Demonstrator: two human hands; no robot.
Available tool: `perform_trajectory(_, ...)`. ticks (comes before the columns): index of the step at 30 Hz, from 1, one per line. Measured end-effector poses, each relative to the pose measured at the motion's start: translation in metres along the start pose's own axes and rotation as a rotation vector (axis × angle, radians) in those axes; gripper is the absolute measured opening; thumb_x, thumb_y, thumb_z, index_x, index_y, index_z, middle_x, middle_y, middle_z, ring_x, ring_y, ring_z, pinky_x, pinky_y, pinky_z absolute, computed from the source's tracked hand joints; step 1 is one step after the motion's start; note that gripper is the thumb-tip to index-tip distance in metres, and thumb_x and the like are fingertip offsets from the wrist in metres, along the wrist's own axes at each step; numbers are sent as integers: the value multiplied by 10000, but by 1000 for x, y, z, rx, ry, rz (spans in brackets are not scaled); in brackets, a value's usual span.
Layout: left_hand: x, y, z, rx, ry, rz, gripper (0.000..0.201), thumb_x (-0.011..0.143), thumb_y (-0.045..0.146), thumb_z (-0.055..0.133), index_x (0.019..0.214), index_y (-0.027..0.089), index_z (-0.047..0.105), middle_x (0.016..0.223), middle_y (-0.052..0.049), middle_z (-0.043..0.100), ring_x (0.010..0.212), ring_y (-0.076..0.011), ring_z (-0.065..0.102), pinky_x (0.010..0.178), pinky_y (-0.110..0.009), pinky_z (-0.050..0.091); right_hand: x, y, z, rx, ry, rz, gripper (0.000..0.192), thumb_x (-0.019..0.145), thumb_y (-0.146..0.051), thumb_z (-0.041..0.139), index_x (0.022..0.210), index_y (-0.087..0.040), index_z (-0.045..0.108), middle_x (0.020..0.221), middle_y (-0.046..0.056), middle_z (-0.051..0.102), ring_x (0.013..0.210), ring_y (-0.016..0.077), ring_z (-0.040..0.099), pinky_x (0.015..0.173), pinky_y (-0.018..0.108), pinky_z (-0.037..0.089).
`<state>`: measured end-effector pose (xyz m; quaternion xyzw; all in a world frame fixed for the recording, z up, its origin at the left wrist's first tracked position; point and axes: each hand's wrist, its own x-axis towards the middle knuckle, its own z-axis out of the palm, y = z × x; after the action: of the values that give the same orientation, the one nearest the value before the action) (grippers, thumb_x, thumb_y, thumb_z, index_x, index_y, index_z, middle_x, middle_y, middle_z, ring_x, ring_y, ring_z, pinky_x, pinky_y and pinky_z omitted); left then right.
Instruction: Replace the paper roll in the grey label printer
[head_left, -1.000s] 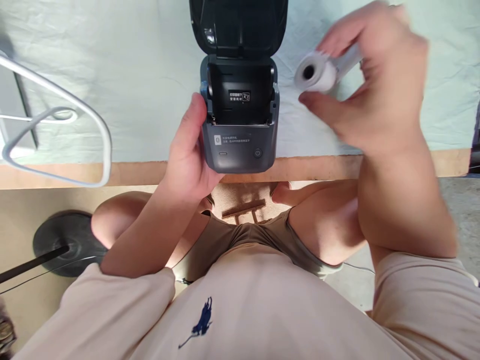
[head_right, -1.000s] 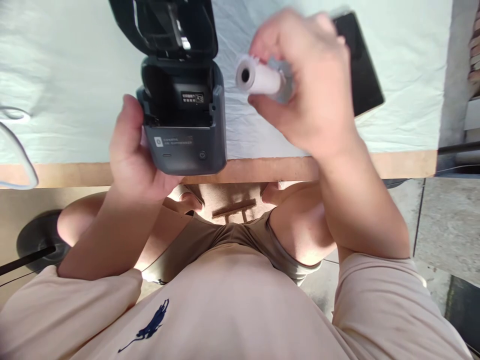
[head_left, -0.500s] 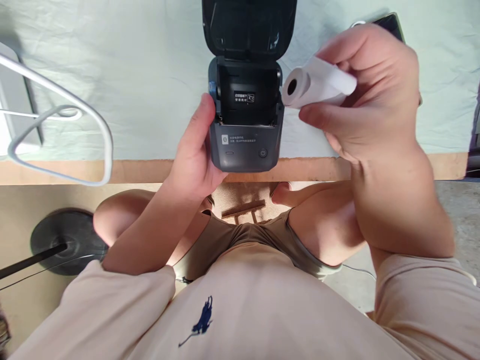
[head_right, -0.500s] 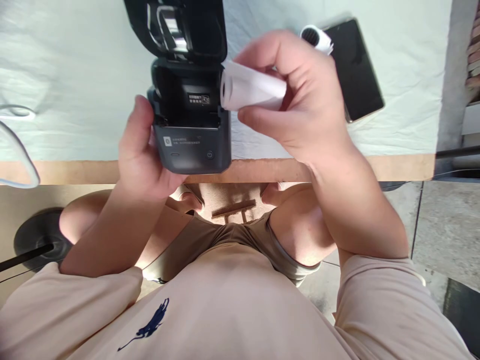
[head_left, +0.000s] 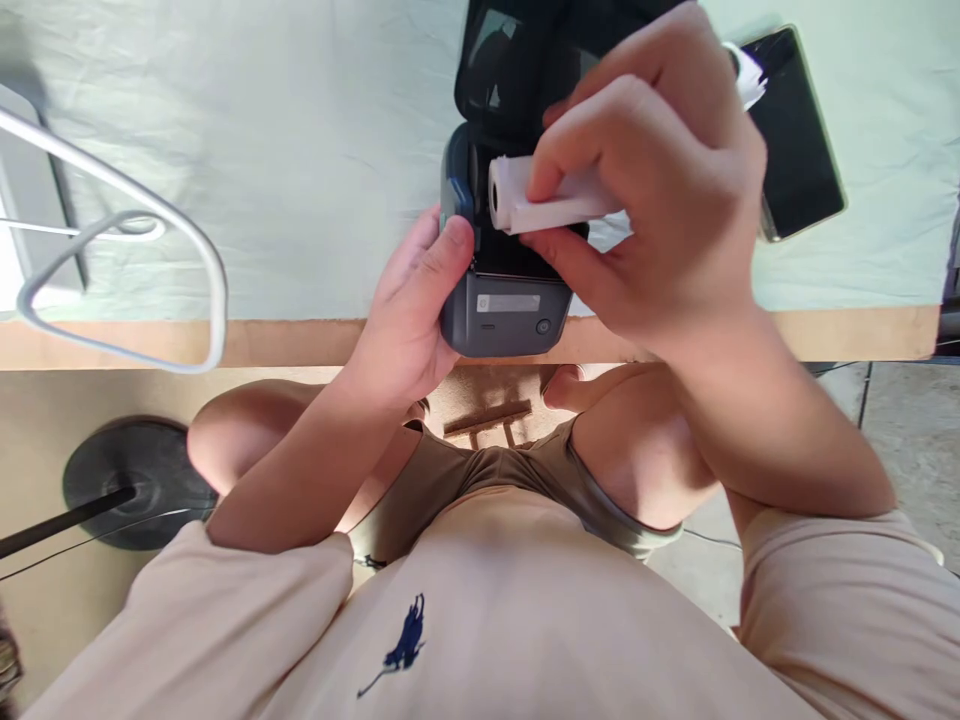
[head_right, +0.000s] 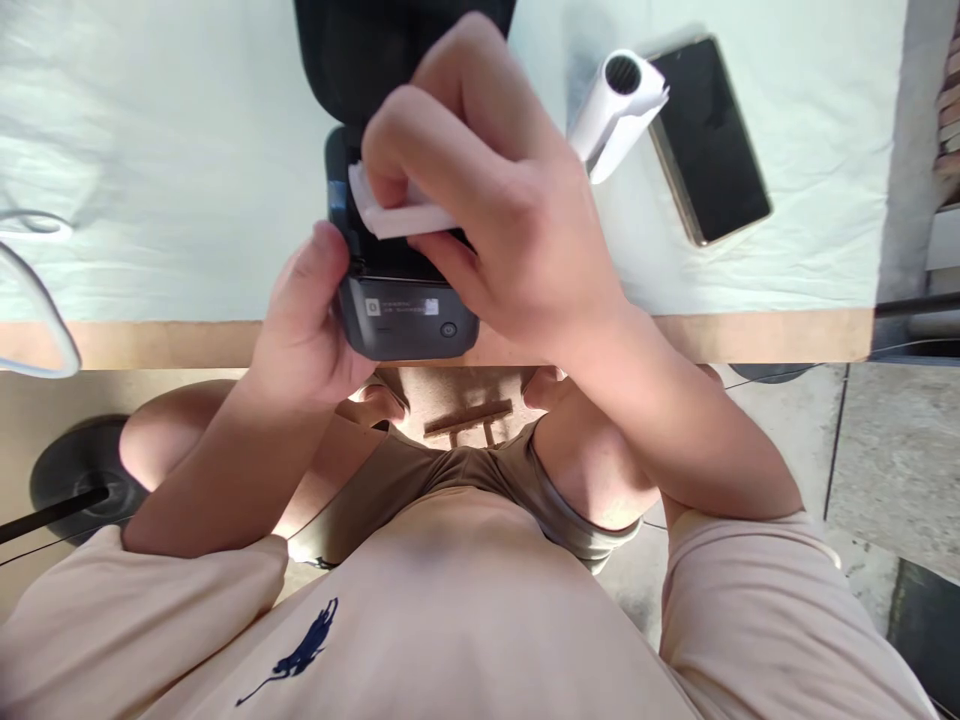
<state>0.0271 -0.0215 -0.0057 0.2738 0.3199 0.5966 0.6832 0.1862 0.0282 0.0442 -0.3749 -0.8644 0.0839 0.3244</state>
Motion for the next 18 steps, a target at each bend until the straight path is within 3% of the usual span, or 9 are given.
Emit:
perform_trajectory(4,-1,2,-2,20,-21,9,266,1001,383,646,1090,145,726,1109,-104,742,1328,-273,632,1102,-328,563,-1,-4,5,-218,-6,44,211,992,-320,549,950,-176,699,1075,47,697,1071,243,662,934,393,488)
perform_trajectory(7,-1,1,-2,20,-6,4,336,967,457,691,1066,138,724,1067,-107,723,1297,-303,647,1077,-357,572,-1,-1,-1,-206,-139,1,151,926,-316,647,981,-178,677,1100,27,709,1076,240,665,946,379,484)
perform_trajectory(10,0,0,-2,39,30,-10,374,929,523,720,1016,159,715,1016,-96,707,1232,-306,676,993,-357,598,1,1,-10,-191,-228,40,104,910,-233,612,993,-199,665,1073,17,713,1021,217,673,898,362,495)
perform_trajectory(15,0,1,-6,64,-55,-44,317,969,461,677,1137,192,701,1067,-101,705,957,-211,700,675,-259,562,4,-2,-26,-245,-308,93,271,927,-271,596,1184,-243,679,1112,43,703,1055,244,666,856,377,499)
perform_trajectory(18,0,2,-6,64,-63,-54,283,998,418,642,1134,177,701,1066,-92,705,910,-176,692,676,-241,560,5,-2,-33,-273,-390,114,217,928,-280,584,1106,-297,705,1145,36,681,1002,222,656,780,367,476)
